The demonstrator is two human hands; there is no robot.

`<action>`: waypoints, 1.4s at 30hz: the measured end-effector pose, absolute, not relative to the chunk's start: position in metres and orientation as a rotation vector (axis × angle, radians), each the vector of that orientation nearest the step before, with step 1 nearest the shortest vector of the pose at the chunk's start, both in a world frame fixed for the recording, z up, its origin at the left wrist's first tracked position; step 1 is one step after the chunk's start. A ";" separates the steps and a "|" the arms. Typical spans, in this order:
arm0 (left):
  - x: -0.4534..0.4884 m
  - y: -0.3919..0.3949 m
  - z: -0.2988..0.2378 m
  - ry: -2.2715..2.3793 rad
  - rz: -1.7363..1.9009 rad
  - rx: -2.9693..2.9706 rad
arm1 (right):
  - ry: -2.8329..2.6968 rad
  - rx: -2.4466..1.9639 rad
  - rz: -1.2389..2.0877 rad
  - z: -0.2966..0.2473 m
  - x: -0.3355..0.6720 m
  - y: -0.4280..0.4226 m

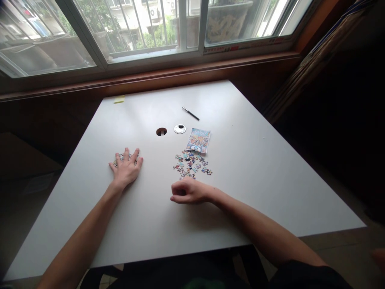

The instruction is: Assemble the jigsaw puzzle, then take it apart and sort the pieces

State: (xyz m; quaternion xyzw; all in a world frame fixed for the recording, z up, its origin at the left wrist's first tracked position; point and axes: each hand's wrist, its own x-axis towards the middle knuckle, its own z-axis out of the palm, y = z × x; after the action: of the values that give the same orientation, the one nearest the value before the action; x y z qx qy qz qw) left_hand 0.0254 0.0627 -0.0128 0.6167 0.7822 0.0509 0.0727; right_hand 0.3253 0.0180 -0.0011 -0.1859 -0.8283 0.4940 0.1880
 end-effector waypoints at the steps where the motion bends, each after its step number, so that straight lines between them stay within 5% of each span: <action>1: 0.023 0.064 -0.014 2.354 0.155 1.860 | -2.327 -0.512 1.354 -0.001 0.326 0.018; 8: 0.011 0.056 -0.017 2.419 0.641 2.174 | -2.099 -0.977 0.483 -0.009 0.353 0.044; 13: 0.016 0.051 -0.009 2.228 1.146 2.283 | -2.159 -1.374 0.285 -0.021 0.354 0.053; 16: 0.035 0.045 -0.002 1.974 1.192 2.407 | -2.191 -1.403 0.311 -0.026 0.349 0.051; 23: 0.117 0.041 -0.007 1.246 0.590 2.617 | -1.693 -1.173 0.811 -0.030 0.352 0.060; 42: 0.186 0.083 -0.021 1.055 0.441 2.668 | -0.851 -0.887 1.182 -0.028 0.366 0.090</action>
State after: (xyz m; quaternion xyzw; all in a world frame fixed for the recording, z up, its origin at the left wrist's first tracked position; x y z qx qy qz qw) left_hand 0.1864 0.0829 -0.0208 0.9126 0.3608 0.1509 0.1191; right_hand 0.3660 0.0897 -0.0277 -0.3917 -0.3760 0.5219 0.6579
